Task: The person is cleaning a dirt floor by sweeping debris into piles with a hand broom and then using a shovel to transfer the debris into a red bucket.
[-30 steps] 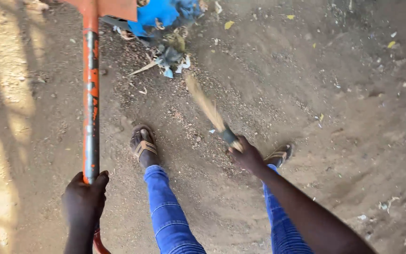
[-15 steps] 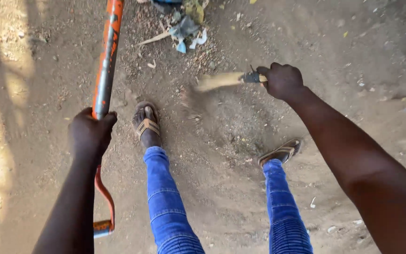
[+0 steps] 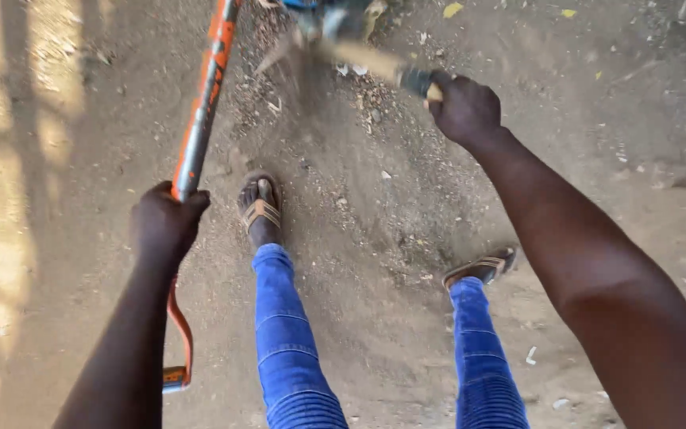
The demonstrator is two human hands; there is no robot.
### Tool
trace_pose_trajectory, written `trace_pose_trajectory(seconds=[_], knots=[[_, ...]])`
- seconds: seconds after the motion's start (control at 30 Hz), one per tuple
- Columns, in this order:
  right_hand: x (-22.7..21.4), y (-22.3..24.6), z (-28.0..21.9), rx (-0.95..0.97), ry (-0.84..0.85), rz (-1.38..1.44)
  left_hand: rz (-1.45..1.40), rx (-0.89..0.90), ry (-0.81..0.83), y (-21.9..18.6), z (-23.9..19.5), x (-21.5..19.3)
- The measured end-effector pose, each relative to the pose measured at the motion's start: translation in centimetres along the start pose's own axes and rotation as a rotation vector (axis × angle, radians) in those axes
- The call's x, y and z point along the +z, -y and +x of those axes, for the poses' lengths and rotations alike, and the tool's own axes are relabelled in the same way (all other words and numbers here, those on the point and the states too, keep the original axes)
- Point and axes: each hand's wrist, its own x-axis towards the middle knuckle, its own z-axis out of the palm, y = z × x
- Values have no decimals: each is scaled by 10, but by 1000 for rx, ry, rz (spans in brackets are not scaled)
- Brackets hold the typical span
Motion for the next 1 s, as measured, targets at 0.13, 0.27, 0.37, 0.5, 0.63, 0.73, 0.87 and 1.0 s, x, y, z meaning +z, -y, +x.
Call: trace_pose_trajectory(seconds=[0.13, 0.27, 0.37, 0.5, 0.63, 0.73, 0.87, 1.0], knots=[[3, 30, -30, 46, -87, 210, -2, -34, 1, 7, 8, -5], [21, 89, -24, -6, 41, 309, -25, -30, -4, 8, 11, -14], [7, 116, 16, -129, 94, 128, -2, -46, -12, -4, 17, -24], [-16, 108, 20, 4, -10, 324, -4, 4, 14, 3, 11, -23], [-74, 100, -42, 84, 10, 556, -38, -5, -3, -6, -4, -40], [-62, 78, -78, 205, 126, 559, 25, -25, -20, 0, -41, -43], [-34, 42, -151, 115, -25, 830, 215, 4, -108, 25, -96, -29], [14, 13, -217, 165, -59, 1623, 145, -3, -131, 145, -103, 62]])
